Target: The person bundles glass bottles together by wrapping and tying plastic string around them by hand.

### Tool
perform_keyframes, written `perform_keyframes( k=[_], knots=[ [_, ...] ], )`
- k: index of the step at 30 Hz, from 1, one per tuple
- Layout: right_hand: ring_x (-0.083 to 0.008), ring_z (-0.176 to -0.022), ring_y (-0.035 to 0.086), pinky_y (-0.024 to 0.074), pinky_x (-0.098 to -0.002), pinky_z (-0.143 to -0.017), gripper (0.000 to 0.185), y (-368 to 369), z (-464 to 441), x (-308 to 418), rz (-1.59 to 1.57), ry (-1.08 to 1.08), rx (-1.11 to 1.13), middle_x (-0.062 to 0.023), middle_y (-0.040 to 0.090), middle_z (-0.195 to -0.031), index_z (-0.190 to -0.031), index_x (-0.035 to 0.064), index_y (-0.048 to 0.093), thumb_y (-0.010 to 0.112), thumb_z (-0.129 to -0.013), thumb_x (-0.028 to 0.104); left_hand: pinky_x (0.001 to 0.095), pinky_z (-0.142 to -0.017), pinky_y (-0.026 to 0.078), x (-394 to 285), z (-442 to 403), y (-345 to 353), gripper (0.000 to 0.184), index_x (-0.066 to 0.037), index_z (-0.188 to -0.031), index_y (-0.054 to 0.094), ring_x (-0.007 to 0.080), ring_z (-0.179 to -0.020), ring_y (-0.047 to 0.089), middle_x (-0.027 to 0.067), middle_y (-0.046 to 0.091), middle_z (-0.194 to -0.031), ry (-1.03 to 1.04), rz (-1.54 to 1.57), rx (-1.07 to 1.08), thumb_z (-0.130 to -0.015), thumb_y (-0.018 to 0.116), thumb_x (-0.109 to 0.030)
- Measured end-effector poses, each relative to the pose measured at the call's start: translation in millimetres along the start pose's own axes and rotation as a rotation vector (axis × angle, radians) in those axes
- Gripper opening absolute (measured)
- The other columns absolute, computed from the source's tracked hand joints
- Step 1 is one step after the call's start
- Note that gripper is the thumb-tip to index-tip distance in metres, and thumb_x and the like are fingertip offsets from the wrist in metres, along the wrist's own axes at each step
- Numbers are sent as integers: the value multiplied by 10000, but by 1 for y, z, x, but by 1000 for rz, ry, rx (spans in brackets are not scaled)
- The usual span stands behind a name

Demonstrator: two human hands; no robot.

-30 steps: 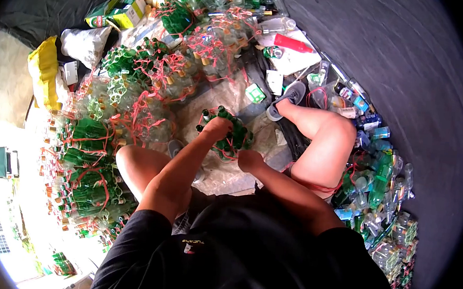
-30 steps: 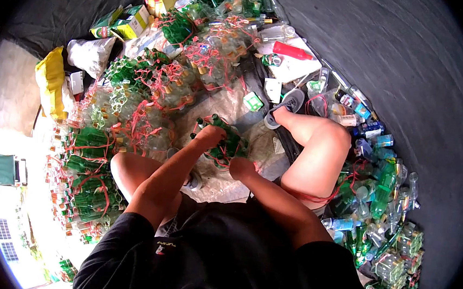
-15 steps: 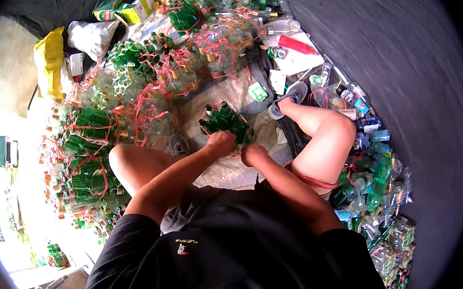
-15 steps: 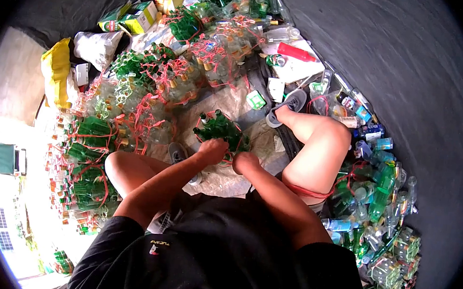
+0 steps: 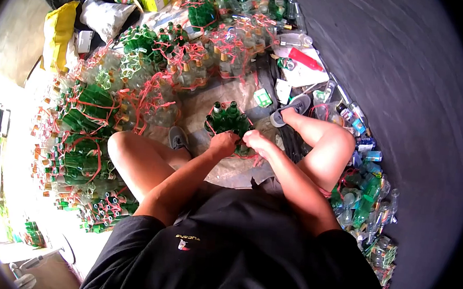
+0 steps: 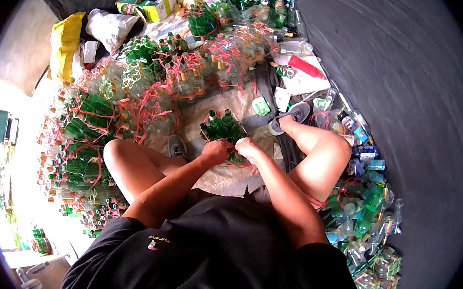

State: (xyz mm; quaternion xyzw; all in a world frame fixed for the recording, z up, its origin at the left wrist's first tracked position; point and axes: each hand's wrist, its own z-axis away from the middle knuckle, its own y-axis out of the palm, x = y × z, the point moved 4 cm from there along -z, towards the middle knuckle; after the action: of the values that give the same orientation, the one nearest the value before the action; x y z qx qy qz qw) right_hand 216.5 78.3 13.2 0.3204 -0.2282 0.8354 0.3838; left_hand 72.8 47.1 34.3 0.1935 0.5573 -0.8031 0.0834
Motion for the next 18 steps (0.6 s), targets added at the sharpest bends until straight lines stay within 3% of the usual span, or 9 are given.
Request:
perform_keyframes(
  k=[2,3,5,7,8,9,15,17,18],
  knots=[
    [-84,-422,285,149,-290,-390,199,2,-8,9,-141,4,-66,47,391,-561,-619,154,478,516,-813,136,404,-805,529,1,1,-2,226,-187,-989,709,300,-985,648,99,651,-1082,-29,16,5,-864,521,-199],
    [-84,-422,285,149,-290,-390,199,7,-12,13,-139,4,-65,47,391,-561,-619,154,478,516,-813,136,401,-809,530,3,1,-3,234,-182,-999,710,305,-983,649,105,649,-1085,-55,29,14,-868,517,-204],
    [-96,-413,285,182,-296,-380,180,12,-21,19,-247,-3,-140,38,393,-551,-622,147,479,538,-791,133,401,-824,525,13,-6,10,241,-174,-1000,711,306,-1000,643,107,643,-1098,-55,-4,30,-868,513,-209],
    [-113,-445,325,223,-312,-406,157,14,-43,4,-150,52,-243,22,422,-560,-633,142,513,563,-782,148,401,-838,521,14,-9,14,247,-165,-1002,712,307,-1017,638,109,637,-1111,-54,-31,46,-867,510,-214],
    [-202,-609,466,360,-376,-558,66,13,-43,1,-101,63,-332,-48,536,-684,-699,60,582,587,-745,106,402,-856,513,13,-7,11,249,-158,-995,713,305,-1032,631,107,630,-1130,-70,-11,41,-854,514,-211],
    [-290,-774,607,497,-440,-711,110,11,-43,0,-50,73,-420,-119,650,-807,-764,-22,651,612,-709,65,404,-875,504,12,-5,9,252,-151,-988,714,302,-1047,625,106,622,-1149,-87,9,34,-840,518,-207],
    [-315,-801,659,503,-446,-691,172,1,-70,-65,-321,257,-470,-201,688,-906,-834,-21,679,607,-752,112,441,-911,443,4,-2,7,224,-166,-928,714,284,-1022,628,77,622,-1122,-84,-2,-4,-778,548,-184],
    [-352,-893,673,526,-470,-734,241,-10,-82,-81,3,140,-515,-217,687,-1006,-916,-15,689,556,-814,159,465,-918,418,4,-3,12,207,-172,-912,711,287,-1023,624,69,620,-1096,-68,3,-25,-778,553,-181],
    [-380,-988,656,537,-479,-796,305,-10,-46,-49,106,168,-479,-233,659,-1104,-987,-24,678,499,-861,188,473,-919,415,4,-4,14,208,-173,-916,711,293,-1023,621,69,618,-1092,-64,1,-26,-776,556,-179]
  ],
)
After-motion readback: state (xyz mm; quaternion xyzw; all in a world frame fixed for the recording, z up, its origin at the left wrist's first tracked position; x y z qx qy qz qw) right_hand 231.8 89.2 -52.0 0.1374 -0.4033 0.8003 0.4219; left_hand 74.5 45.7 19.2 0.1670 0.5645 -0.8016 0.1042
